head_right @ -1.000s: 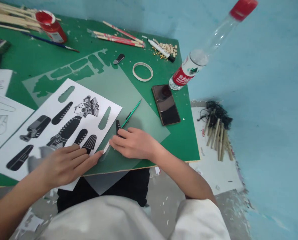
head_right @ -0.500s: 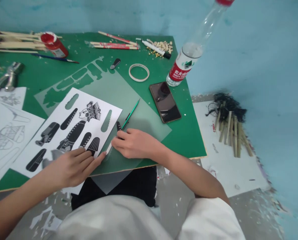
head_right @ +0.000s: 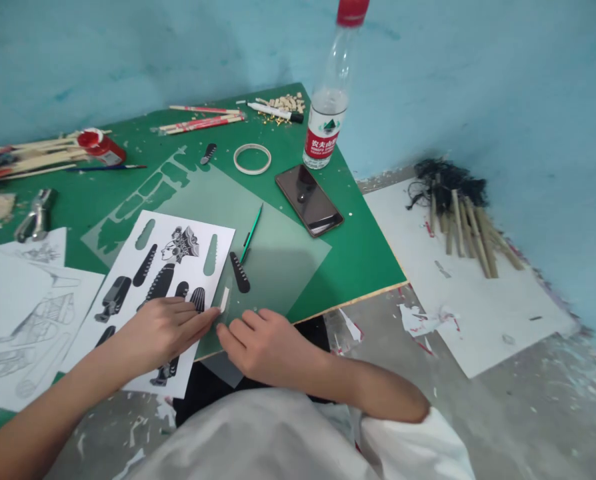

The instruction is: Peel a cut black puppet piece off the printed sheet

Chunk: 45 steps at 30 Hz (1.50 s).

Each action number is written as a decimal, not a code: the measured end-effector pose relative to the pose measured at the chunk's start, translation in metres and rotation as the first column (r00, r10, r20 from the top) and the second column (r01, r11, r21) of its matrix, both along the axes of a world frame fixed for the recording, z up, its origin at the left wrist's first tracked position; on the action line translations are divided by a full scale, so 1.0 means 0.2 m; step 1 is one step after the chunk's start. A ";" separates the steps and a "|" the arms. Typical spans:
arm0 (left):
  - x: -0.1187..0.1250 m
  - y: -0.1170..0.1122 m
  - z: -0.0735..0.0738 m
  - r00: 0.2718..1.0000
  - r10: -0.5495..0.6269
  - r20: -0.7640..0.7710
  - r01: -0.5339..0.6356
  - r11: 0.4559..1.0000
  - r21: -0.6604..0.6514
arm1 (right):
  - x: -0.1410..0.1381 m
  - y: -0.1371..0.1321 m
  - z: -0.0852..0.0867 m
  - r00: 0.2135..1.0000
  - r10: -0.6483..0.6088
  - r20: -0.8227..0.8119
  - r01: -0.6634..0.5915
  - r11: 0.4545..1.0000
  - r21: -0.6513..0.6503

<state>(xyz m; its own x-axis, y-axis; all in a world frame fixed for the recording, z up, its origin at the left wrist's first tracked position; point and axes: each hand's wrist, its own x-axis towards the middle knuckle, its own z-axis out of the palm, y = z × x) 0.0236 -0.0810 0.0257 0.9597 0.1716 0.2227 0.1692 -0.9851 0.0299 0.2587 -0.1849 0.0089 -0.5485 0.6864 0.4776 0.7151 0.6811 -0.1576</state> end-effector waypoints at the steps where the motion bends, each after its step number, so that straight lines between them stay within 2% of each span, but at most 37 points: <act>1: 0.00 0.01 0.01 1.000 -0.006 -0.005 0.006 1.000 -0.005 | -0.03 -0.03 -0.03 0.999 -0.033 0.003 0.033 0.999 -0.006; 4: 0.02 0.02 0.02 1.000 -0.019 -0.018 0.019 1.000 -0.025 | -0.09 -0.09 -0.08 0.989 -0.140 0.039 0.141 0.990 -0.006; 9: 0.04 0.05 0.05 0.999 -0.017 -0.031 0.014 0.997 -0.075 | -0.13 -0.10 -0.09 0.968 -0.243 0.055 0.244 0.970 -0.003; 15: 0.05 0.07 0.06 0.999 -0.020 -0.039 0.015 0.991 -0.130 | -0.13 -0.09 -0.10 0.966 -0.257 0.041 0.257 0.966 0.001; 32: 0.04 0.07 0.05 0.999 -0.006 -0.046 -0.002 0.988 -0.155 | -0.15 -0.08 -0.10 0.963 -0.264 0.047 0.263 0.964 0.024; 38: 0.04 0.08 0.05 0.999 0.003 -0.054 -0.012 0.986 -0.167 | -0.14 -0.08 -0.11 0.964 -0.265 -0.005 0.265 0.964 0.020; 42: 0.04 0.07 0.06 0.997 -0.039 -0.065 0.035 0.997 -0.063 | -0.13 -0.08 -0.11 0.953 -0.292 -0.080 0.293 0.956 0.003; 45: 0.03 0.04 0.06 0.991 -0.119 -0.065 0.126 0.985 0.114 | -0.12 -0.08 -0.12 0.948 -0.302 -0.103 0.302 0.953 -0.013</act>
